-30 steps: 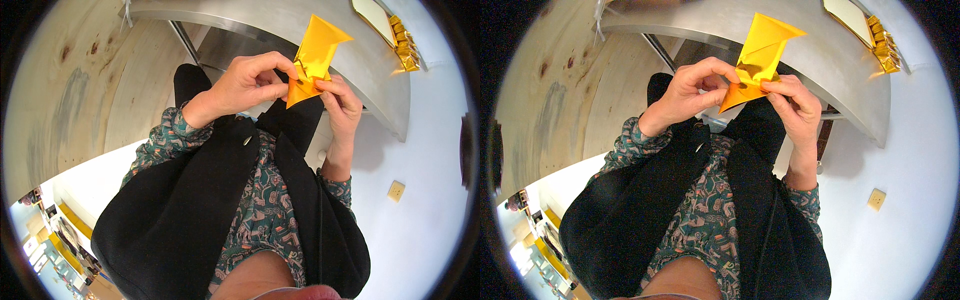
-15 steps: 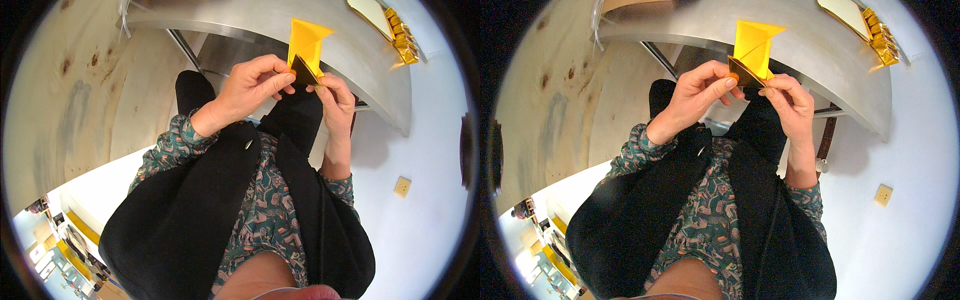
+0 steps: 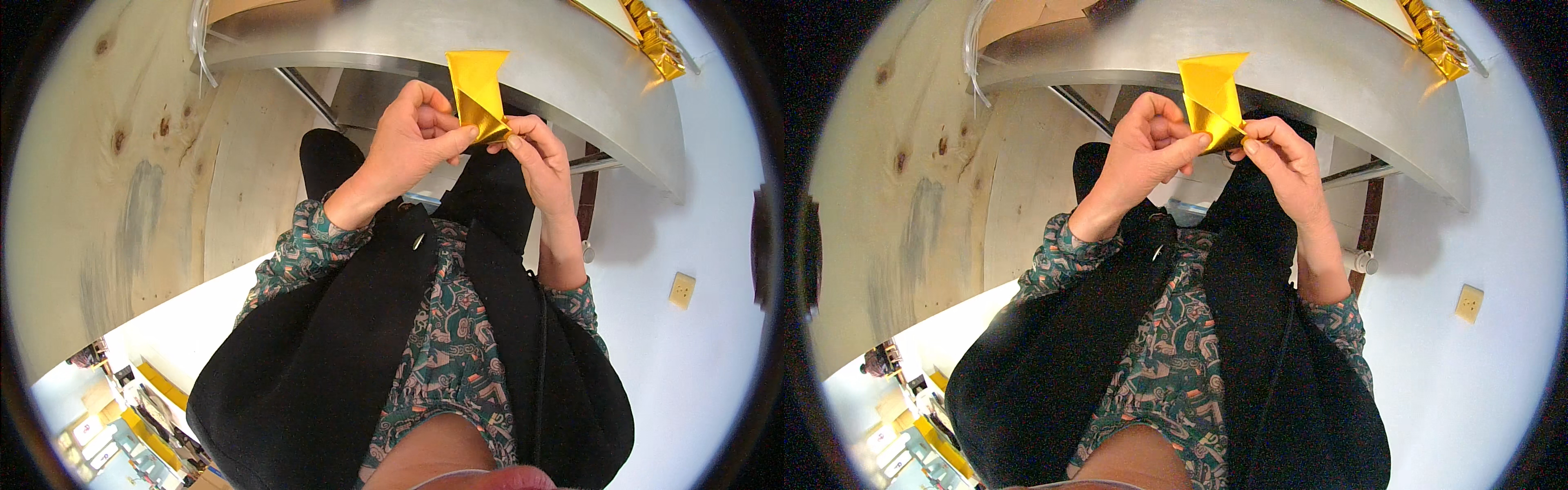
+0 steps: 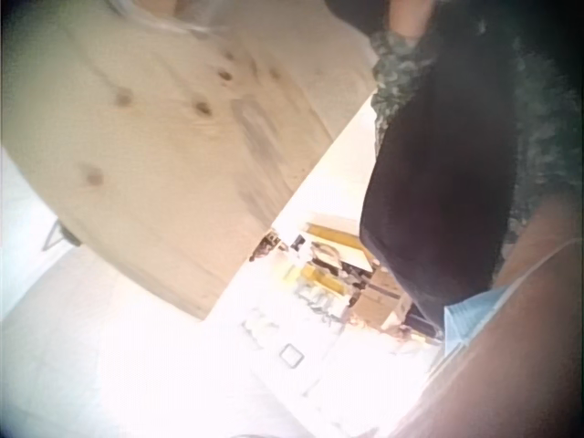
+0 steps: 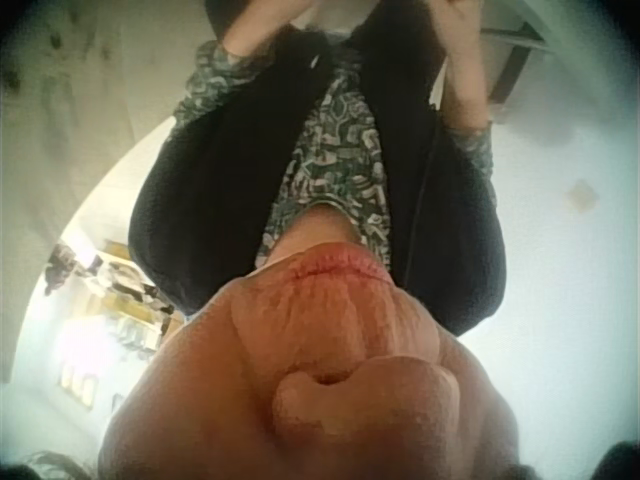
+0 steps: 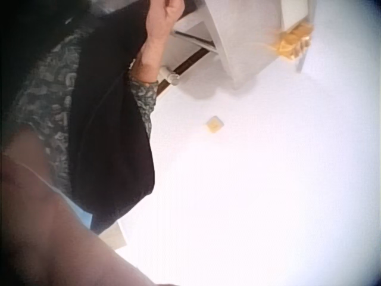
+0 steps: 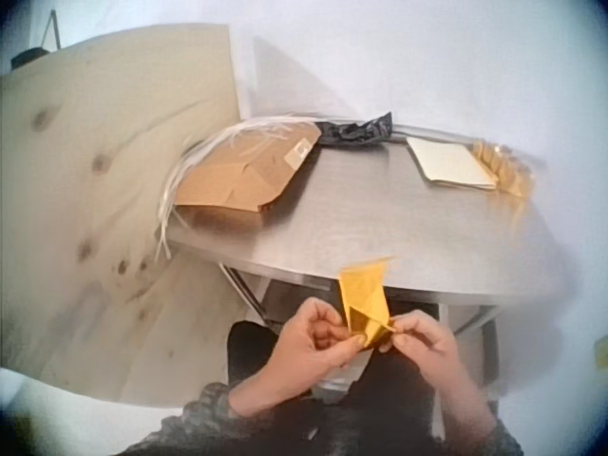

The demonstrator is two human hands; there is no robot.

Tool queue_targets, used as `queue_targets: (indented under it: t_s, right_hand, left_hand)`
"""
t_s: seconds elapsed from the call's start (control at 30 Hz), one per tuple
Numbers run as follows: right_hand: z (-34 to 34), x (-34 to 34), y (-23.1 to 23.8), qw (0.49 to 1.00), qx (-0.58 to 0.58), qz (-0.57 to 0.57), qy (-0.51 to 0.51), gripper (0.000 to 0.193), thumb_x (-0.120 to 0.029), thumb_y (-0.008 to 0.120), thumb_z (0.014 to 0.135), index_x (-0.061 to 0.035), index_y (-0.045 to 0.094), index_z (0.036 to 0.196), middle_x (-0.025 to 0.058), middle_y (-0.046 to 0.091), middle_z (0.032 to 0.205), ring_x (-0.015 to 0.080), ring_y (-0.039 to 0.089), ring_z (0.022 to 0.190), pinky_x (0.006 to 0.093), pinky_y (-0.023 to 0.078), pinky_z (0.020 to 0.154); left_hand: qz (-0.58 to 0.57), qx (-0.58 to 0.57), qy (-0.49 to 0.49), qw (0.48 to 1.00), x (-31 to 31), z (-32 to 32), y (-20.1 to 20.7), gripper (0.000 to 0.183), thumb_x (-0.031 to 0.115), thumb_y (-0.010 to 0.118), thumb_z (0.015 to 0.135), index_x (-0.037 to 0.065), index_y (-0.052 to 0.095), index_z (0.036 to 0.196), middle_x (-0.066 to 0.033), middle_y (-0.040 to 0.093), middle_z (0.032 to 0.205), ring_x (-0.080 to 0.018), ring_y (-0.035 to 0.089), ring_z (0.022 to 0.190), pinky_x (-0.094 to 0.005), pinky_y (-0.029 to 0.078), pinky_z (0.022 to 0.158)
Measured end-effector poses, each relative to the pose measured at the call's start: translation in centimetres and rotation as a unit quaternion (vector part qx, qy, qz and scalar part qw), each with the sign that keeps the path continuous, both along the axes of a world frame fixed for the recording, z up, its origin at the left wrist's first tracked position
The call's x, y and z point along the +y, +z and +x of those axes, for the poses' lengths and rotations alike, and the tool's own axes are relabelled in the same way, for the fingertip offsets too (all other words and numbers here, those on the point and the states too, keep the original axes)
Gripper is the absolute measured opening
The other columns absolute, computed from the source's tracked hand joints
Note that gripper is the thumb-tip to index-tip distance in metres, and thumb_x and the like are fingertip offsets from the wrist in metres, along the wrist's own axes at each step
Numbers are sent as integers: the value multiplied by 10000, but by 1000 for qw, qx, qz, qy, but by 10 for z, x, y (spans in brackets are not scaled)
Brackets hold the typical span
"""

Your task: The person folds a yellow sheet of paper by hand on a metal table, creating a small origami shape. They then pick up a larger gold sheet and begin folding it in half.

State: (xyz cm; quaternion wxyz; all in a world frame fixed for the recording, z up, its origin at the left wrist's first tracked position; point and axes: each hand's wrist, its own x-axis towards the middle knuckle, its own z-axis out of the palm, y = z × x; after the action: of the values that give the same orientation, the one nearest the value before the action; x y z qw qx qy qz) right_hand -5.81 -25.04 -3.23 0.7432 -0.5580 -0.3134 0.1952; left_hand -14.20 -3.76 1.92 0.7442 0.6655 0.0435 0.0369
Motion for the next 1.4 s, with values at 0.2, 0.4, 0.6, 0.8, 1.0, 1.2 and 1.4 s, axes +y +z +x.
queue_targets:
  t_s: [0.2,0.4,0.6,0.8,1.0,1.2,1.4]
  right_hand:
    - [0,-1,-4,999,40,17,21,236,-93,566,1019,32,595,1217,98,637,1129,188,634,1029,336,507,936]
    - [-14,10,3,995,52,54,-63,317,-54,668,975,-29,572,1276,43,644,1158,131,645,1024,283,534,918]
    - [-14,9,2,994,62,32,-85,331,-88,705,965,-23,585,1267,43,653,1143,119,636,1014,284,539,908]
    - [-15,6,-5,989,110,32,-89,270,-129,707,975,-24,618,1206,24,662,1086,95,617,950,262,527,867]
    - [-17,4,-8,991,102,21,-85,245,-131,706,977,-35,622,1186,2,654,1057,75,604,939,243,510,837]
    - [-20,6,-10,991,100,21,-83,224,-108,706,973,-40,624,1170,-10,644,1053,61,597,935,227,499,822]
    - [-21,3,-10,989,119,24,-79,213,-114,708,974,-43,625,1157,-4,650,1028,68,605,912,235,510,808]
  left_hand:
    - [-47,35,-87,994,5,4,2,165,113,713,962,25,577,994,-59,708,839,-87,678,624,-195,513,511]
    - [-64,29,-74,995,-3,2,-8,151,111,692,980,22,571,1001,-62,699,865,-147,741,719,-231,601,592]
    - [-67,41,-75,994,-11,-1,-14,175,138,664,1007,13,587,1103,-93,706,953,-177,760,786,-254,625,658]
    - [-60,53,-88,993,-18,-4,-15,235,180,624,1035,-1,580,1179,-104,703,1016,-201,768,840,-266,638,698]
    - [-68,64,-74,993,-14,-4,-4,341,226,619,1040,-19,547,1266,-124,701,1034,-205,768,823,-254,633,679]
    - [-11,48,-57,997,-6,-2,-5,283,200,611,1044,-30,582,1207,-125,714,995,-188,761,779,-263,622,661]
    - [-25,52,-65,996,-5,-3,-10,264,202,601,1050,-36,588,1162,-144,727,1017,-201,769,820,-258,625,681]
